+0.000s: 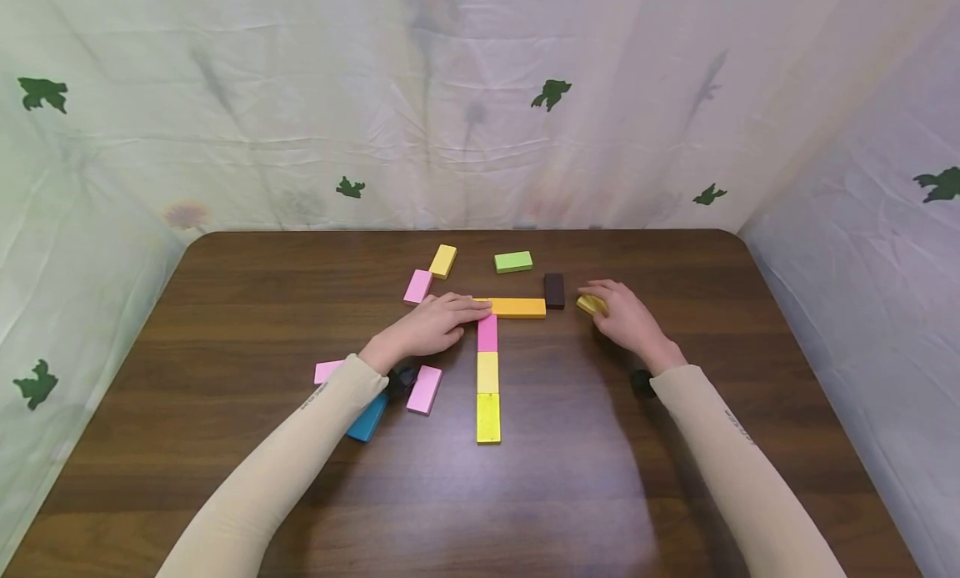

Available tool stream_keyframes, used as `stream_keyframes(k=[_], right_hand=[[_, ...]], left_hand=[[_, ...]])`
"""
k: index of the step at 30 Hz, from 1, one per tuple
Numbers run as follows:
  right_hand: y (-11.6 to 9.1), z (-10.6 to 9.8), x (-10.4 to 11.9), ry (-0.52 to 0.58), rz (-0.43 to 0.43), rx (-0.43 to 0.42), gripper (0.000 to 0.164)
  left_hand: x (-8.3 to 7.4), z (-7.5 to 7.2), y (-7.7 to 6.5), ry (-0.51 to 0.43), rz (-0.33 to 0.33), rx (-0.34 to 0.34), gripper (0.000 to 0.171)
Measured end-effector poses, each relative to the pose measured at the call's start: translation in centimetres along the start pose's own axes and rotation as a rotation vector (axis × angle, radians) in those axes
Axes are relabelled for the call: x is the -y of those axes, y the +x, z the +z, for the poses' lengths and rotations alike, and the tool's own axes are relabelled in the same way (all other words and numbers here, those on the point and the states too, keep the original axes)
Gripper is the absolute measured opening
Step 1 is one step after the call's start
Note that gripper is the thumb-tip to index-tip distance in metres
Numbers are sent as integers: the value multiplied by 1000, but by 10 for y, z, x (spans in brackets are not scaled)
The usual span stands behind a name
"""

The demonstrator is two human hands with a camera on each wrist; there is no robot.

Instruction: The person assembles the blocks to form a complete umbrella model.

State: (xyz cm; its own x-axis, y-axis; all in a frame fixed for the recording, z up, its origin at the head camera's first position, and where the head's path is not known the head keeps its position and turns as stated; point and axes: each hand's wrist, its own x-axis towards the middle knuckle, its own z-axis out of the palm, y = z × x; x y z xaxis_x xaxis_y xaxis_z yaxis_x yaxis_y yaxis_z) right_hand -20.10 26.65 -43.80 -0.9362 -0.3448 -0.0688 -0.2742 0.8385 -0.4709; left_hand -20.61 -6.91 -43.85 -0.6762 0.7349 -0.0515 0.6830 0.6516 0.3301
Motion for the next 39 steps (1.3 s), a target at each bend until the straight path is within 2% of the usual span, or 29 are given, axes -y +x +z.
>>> stream_keyframes(k=[5,16,31,39], right_hand=[[0,1,-3,4,9,10,48],[9,1,-1,30,-15,-32,46],[41,-3,12,67,-10,-121,47],[63,-6,21,78,-12,-137,47]], left_hand=[[-1,0,0,2,1,-2,48],[-1,-1,-1,3,-2,9,48],[-1,0,-1,16,-9,16,49],[0,1,-1,17,-7,12,49]])
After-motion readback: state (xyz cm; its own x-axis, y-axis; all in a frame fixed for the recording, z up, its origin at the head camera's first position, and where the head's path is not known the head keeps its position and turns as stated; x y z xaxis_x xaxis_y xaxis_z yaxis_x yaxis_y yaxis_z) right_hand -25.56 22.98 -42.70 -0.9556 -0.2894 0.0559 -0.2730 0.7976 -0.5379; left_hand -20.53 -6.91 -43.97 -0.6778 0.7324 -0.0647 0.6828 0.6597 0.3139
